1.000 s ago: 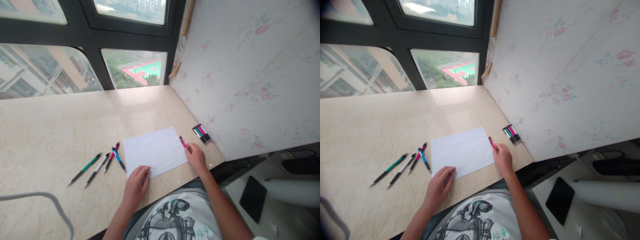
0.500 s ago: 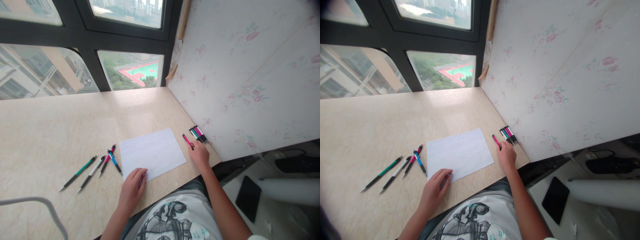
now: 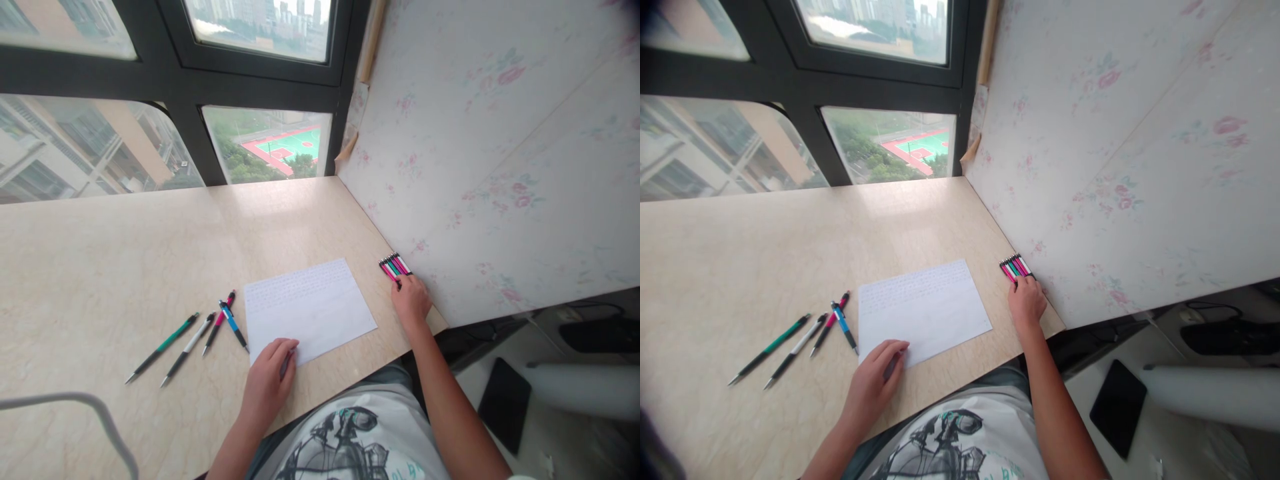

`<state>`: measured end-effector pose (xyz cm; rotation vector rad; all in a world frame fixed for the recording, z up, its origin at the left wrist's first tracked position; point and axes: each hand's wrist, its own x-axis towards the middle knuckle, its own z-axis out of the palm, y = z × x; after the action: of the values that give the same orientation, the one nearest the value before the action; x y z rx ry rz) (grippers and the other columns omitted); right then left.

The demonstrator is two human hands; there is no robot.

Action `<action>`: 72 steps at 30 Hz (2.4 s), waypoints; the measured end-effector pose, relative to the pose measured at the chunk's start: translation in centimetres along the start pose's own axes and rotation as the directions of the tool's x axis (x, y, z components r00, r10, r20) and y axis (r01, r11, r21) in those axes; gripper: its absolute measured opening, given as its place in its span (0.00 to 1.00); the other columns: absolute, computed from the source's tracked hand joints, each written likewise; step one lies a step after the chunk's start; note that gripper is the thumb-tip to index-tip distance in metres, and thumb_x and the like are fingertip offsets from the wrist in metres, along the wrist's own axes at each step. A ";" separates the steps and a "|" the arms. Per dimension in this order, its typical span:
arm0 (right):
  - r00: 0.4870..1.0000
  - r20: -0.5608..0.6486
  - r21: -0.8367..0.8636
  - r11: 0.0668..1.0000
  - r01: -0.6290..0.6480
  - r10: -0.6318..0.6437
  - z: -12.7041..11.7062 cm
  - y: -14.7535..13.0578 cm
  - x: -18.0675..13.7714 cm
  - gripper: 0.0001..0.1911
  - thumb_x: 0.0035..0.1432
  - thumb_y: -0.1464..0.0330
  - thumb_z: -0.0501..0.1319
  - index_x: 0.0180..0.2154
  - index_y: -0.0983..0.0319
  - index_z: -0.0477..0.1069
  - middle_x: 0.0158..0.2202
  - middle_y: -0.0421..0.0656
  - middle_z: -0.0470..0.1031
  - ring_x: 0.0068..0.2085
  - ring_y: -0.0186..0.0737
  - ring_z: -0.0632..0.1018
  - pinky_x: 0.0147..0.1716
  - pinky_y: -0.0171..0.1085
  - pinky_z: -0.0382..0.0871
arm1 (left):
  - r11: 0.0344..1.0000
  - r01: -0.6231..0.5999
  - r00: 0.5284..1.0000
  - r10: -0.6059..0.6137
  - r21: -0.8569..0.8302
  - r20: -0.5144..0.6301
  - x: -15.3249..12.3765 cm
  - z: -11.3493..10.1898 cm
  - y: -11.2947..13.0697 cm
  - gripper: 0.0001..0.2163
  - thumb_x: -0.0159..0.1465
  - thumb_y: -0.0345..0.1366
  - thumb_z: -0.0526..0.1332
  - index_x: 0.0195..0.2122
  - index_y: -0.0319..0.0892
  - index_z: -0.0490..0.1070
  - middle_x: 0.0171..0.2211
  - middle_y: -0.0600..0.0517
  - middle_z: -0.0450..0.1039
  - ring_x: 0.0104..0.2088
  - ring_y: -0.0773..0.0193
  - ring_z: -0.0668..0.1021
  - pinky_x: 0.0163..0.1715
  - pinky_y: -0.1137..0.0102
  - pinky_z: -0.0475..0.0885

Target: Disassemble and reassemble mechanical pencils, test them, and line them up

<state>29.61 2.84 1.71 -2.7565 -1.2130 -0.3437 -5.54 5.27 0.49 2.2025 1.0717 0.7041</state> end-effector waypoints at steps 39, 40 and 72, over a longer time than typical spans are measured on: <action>0.734 -0.123 0.671 0.489 0.557 -0.667 -0.4 -10.6 -12.0 0.11 0.61 0.75 0.53 0.37 0.59 0.73 0.37 0.45 0.73 0.40 0.42 0.73 0.42 0.38 0.68 | 0.749 0.508 0.861 -0.433 0.424 -0.267 3.7 -7.2 -2.5 0.03 0.61 0.34 0.56 0.30 0.44 0.62 0.22 0.53 0.67 0.25 0.58 0.73 0.26 0.68 0.60; 0.737 -0.122 0.677 0.488 0.552 -0.664 -0.5 -10.6 -12.0 0.11 0.61 0.75 0.53 0.37 0.59 0.74 0.37 0.46 0.74 0.40 0.42 0.73 0.42 0.39 0.68 | 0.795 0.505 0.861 -0.436 0.336 -0.264 3.6 -7.3 -2.5 0.04 0.60 0.34 0.57 0.29 0.44 0.62 0.22 0.54 0.66 0.25 0.60 0.73 0.26 0.68 0.61; 0.689 -0.002 0.902 0.297 0.315 -0.725 -4.4 -11.6 -12.0 0.09 0.63 0.67 0.57 0.39 0.59 0.76 0.32 0.43 0.75 0.31 0.36 0.73 0.30 0.34 0.67 | 0.554 0.287 0.872 -0.488 -0.781 -0.026 0.8 -0.8 1.7 0.10 0.55 0.39 0.68 0.32 0.40 0.71 0.26 0.52 0.76 0.27 0.64 0.78 0.27 0.70 0.72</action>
<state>12.50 1.25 3.07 -1.4632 -1.7506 0.7179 -4.76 5.26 2.40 1.1054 1.0615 1.0002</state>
